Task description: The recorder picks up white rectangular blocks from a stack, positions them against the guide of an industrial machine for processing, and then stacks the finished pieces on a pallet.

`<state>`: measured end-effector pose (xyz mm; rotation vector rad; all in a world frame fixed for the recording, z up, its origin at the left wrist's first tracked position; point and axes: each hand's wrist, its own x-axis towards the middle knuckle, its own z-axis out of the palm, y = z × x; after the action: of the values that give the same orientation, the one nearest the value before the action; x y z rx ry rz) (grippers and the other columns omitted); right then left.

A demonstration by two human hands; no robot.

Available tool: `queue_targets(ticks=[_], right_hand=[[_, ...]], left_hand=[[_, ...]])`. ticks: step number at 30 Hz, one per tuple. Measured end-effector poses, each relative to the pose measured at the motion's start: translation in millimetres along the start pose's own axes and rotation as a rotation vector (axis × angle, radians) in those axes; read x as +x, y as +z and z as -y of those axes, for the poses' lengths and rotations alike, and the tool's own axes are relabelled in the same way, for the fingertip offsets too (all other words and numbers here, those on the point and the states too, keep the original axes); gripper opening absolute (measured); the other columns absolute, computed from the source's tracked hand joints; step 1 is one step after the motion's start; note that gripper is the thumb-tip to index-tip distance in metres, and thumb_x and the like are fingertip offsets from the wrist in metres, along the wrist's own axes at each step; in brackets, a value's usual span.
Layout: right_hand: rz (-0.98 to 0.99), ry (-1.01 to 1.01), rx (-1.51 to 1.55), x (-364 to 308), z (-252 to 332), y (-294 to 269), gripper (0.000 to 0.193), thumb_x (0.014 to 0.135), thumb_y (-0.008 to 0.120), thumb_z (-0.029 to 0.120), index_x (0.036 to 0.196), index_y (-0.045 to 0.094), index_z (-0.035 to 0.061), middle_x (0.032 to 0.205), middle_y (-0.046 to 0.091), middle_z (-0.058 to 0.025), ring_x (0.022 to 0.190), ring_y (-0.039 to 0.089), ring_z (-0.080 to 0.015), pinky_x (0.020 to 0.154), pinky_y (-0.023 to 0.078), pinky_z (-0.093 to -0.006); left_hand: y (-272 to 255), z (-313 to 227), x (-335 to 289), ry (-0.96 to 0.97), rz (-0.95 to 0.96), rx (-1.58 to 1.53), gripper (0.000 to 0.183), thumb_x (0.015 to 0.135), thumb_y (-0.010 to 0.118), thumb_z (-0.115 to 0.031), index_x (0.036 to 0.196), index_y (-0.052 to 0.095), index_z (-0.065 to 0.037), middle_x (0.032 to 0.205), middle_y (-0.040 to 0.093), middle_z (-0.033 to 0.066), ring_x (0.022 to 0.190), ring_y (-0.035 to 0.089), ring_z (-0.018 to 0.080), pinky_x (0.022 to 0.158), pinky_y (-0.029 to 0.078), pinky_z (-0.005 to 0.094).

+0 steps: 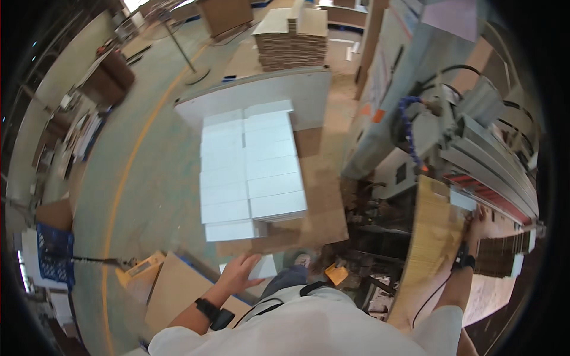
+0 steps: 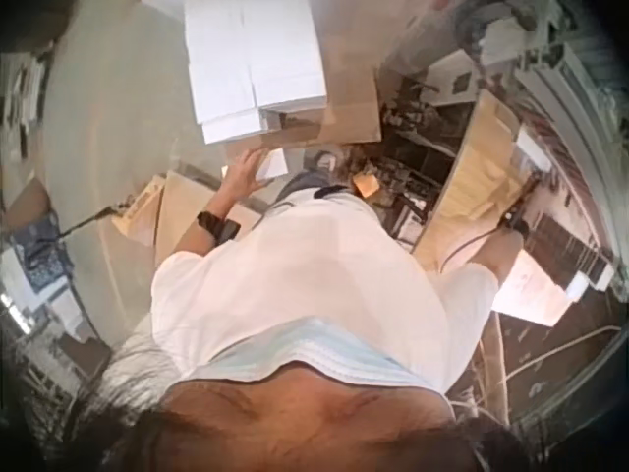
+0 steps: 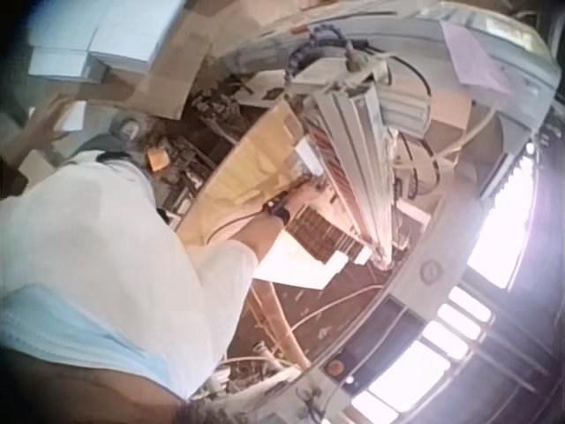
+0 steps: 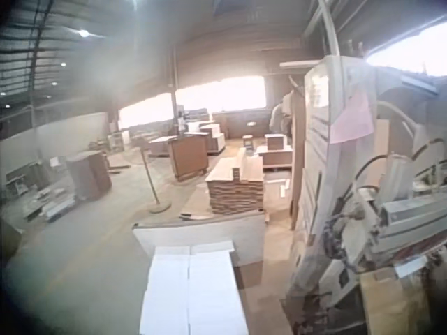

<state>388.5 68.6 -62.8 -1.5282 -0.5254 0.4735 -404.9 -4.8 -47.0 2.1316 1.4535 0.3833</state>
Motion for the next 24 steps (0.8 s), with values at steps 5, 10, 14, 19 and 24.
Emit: queue_targets(ticks=[5, 10, 14, 19, 24], right_hand=[[-0.375, -0.361, -0.260, -56, 9, 22, 0.033, 0.089, 0.051, 0.014, 0.120, 0.045, 0.0076, 0.102, 0.057, -0.0072, 0.051, 0.041, -0.0064, 0.040, 0.032, -0.0191], [-0.463, -0.259, -0.276, -126, 29, 29, 0.032, 0.087, 0.054, 0.018, 0.116, 0.048, 0.0057, 0.106, 0.056, -0.0063, 0.045, 0.038, -0.0059, 0.037, 0.031, -0.0199], [-0.440, -0.180, -0.244, -164, 40, 40, 0.030, 0.087, 0.053, 0.019, 0.114, 0.051, 0.0043, 0.101, 0.057, -0.0068, 0.062, 0.048, -0.0082, 0.037, 0.032, -0.0181], [-0.336, -0.151, 0.193, -176, 50, 54, 0.013, 0.087, 0.053, 0.020, 0.096, 0.050, 0.0120, 0.058, 0.042, 0.0046, 0.037, 0.033, -0.0042, 0.029, 0.025, -0.0192], [-0.434, -0.038, 0.030, -184, 65, 62, 0.015, 0.089, 0.050, 0.022, 0.099, 0.050, 0.0111, 0.070, 0.052, -0.0001, 0.041, 0.039, -0.0057, 0.033, 0.031, -0.0205]], left_hand=[[-20, 47, 20, 0.001, -0.186, 0.140, 0.057, 0.058, 0.076, -0.020, 0.108, 0.052, -0.006, 0.104, 0.054, 0.0143, 0.094, 0.053, 0.0325, 0.080, 0.043, 0.0400], [-19, 76, 45, 0.062, -0.224, 0.311, 0.054, 0.057, 0.075, -0.018, 0.106, 0.054, -0.008, 0.106, 0.052, 0.0127, 0.102, 0.048, 0.0303, 0.084, 0.038, 0.0421], [-11, 89, 45, 0.069, -0.279, 0.311, 0.048, 0.057, 0.074, -0.015, 0.101, 0.057, -0.009, 0.101, 0.051, 0.0119, 0.100, 0.047, 0.0308, 0.083, 0.038, 0.0421], [-1, 86, 42, -0.030, -0.308, 0.237, 0.043, 0.055, 0.076, -0.015, 0.093, 0.056, -0.007, 0.098, 0.050, 0.0147, 0.094, 0.046, 0.0347, 0.080, 0.039, 0.0431], [17, 38, 80, 0.169, -0.390, 0.064, 0.046, 0.055, 0.076, -0.016, 0.092, 0.053, -0.004, 0.098, 0.047, 0.0164, 0.094, 0.045, 0.0343, 0.083, 0.036, 0.0429]])
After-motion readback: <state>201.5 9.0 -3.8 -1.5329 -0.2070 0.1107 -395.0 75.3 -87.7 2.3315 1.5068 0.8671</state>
